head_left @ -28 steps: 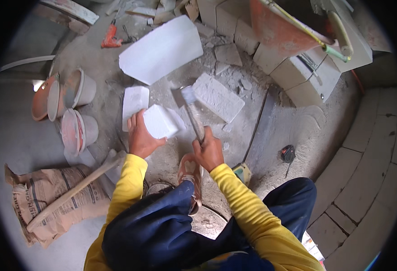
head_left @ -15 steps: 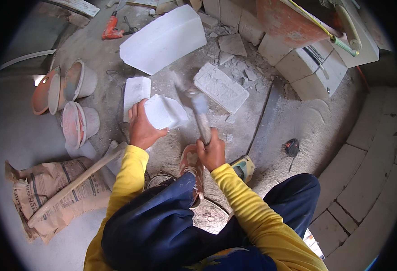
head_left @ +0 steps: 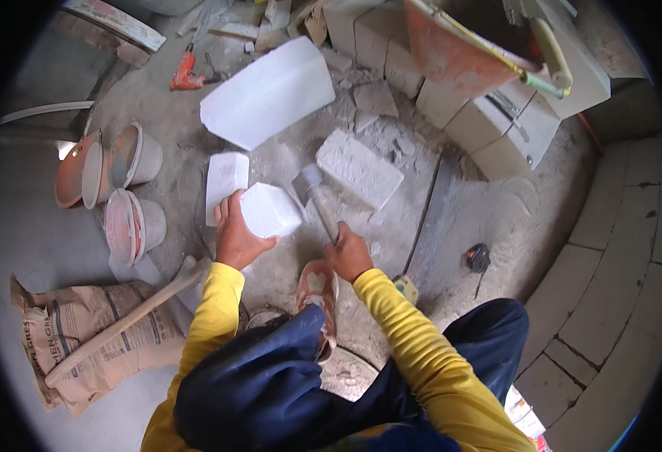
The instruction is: The person applies mortar to a wall and places white rectangular tiles onto it. They use a trowel to spread mortar, a hammer to tap tiles into place, and a measuring tape to check alignment. The person also breaks a tile with a hammer and adjusts the position of tiles on the wall.
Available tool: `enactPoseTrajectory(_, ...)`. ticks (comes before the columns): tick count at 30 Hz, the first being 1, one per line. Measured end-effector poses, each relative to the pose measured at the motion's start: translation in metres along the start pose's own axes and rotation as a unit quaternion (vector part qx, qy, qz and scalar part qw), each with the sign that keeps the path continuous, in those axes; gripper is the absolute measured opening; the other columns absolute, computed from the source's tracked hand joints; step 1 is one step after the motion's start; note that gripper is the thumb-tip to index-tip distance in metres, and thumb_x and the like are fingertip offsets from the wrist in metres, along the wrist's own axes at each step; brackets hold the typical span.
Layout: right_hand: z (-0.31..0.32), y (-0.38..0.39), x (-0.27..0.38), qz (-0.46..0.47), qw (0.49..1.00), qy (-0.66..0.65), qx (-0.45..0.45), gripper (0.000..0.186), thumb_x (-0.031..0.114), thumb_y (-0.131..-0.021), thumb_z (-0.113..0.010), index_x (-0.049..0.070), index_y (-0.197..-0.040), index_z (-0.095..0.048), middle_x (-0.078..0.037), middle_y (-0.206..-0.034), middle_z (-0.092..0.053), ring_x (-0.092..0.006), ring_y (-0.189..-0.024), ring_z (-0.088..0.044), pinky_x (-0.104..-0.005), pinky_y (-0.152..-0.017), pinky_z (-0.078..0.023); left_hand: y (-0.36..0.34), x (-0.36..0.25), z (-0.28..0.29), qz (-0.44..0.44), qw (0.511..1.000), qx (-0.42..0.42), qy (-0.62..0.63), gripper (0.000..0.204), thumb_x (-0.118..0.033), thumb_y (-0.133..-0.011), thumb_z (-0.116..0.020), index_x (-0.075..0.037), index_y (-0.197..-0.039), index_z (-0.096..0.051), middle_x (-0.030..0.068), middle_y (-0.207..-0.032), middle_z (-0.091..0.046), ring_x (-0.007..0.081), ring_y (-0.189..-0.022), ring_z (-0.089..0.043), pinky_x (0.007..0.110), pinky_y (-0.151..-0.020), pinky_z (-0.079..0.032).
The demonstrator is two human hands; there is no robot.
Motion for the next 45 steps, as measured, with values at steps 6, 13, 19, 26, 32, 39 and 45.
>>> enactPoseTrajectory(6, -0.019, 0.054, -0.028, -0.064, 0.986, -0.156, 0.021, 0.039, 0.017, -0.088, -0.069, -0.001, -0.121, -0.059, -0.01, -0.085, -0.066, -0.0198, -0.067, -0.064, -0.0363, -0.064, -0.053, 0.07, 0.068, -0.029, 0.336, 0.68, -0.101, 0.644, 0.075, -0.059, -0.098, -0.056, -0.009, -0.154, -0.045, 0.0229, -0.147, -0.054, 0.0416, -0.137, -0.053, 0.056, -0.115, -0.041)
enactPoseTrajectory(13, -0.026, 0.065, -0.051, -0.057, 0.99, -0.132, 0.006, 0.031, 0.014, -0.089, -0.069, 0.0, -0.113, -0.056, -0.006, -0.069, -0.06, -0.0146, -0.051, -0.056, -0.0331, -0.048, -0.046, 0.086, 0.057, -0.079, 0.335, 0.433, 0.183, 0.817, 0.074, -0.064, -0.101, -0.038, -0.015, -0.156, -0.046, 0.018, -0.157, -0.049, 0.0479, -0.141, -0.046, 0.074, -0.111, -0.036)
enactPoseTrajectory(19, -0.006, 0.061, -0.054, -0.099, 0.989, -0.114, -0.005, 0.031, 0.018, -0.088, -0.071, 0.0, -0.108, -0.056, -0.011, -0.071, -0.061, -0.0224, -0.06, -0.061, -0.0367, -0.057, -0.049, 0.097, 0.062, -0.111, 0.322, 0.35, 0.167, 0.863, 0.07, -0.061, -0.101, -0.042, -0.013, -0.151, -0.053, 0.0174, -0.155, -0.051, 0.045, -0.141, -0.048, 0.066, -0.113, -0.04)
enactPoseTrajectory(26, 0.03, 0.062, -0.051, -0.189, 0.97, -0.146, -0.043, 0.034, 0.023, -0.087, -0.072, -0.001, -0.107, -0.059, -0.013, -0.075, -0.065, -0.0214, -0.065, -0.063, -0.0372, -0.067, -0.053, 0.045, 0.067, -0.079, 0.231, 0.553, -0.12, 0.792, 0.089, -0.019, -0.093, -0.073, -0.019, -0.163, -0.019, 0.0098, -0.152, -0.046, 0.0308, -0.137, -0.051, 0.057, -0.112, -0.045)
enactPoseTrajectory(32, 0.045, 0.049, -0.043, -0.11, 0.976, -0.178, -0.065, 0.027, 0.019, -0.093, -0.071, 0.004, -0.106, -0.052, -0.003, -0.068, -0.055, -0.0117, -0.05, -0.05, -0.0309, -0.047, -0.042, 0.009, 0.087, -0.075, 0.116, 0.799, -0.118, 0.578, 0.139, 0.004, -0.068, -0.085, -0.024, -0.166, 0.01, 0.022, -0.162, -0.027, 0.0332, -0.15, -0.032, 0.05, -0.124, -0.031)
enactPoseTrajectory(39, 0.052, 0.053, 0.009, -0.089, 0.983, -0.151, -0.053, 0.04, 0.034, -0.099, -0.071, 0.0, -0.114, -0.056, -0.012, -0.071, -0.063, -0.0169, -0.065, -0.06, -0.0362, -0.063, -0.05, 0.051, 0.135, -0.098, 0.108, 0.943, 0.044, 0.31, 0.146, 0.001, -0.063, -0.092, -0.016, -0.165, 0.011, 0.0193, -0.162, -0.031, 0.0321, -0.148, -0.036, 0.046, -0.124, -0.032)
enactPoseTrajectory(45, 0.035, 0.059, 0.046, 0.028, 0.989, -0.144, -0.01, 0.035, 0.029, -0.104, -0.065, 0.0, -0.118, -0.052, -0.014, -0.064, -0.062, -0.0229, -0.053, -0.059, -0.0374, -0.053, -0.047, 0.077, 0.083, -0.025, 0.062, 0.888, -0.093, 0.445, 0.148, -0.006, -0.061, -0.096, -0.016, -0.165, 0.007, 0.0182, -0.165, -0.028, 0.0314, -0.149, -0.035, 0.046, -0.123, -0.035)
Point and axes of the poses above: each hand's wrist, its own y-axis away from the middle knuckle, its own z-axis out of the back of the hand, x = y × z, the point moved 8 cm from there along -y, towards the middle knuckle
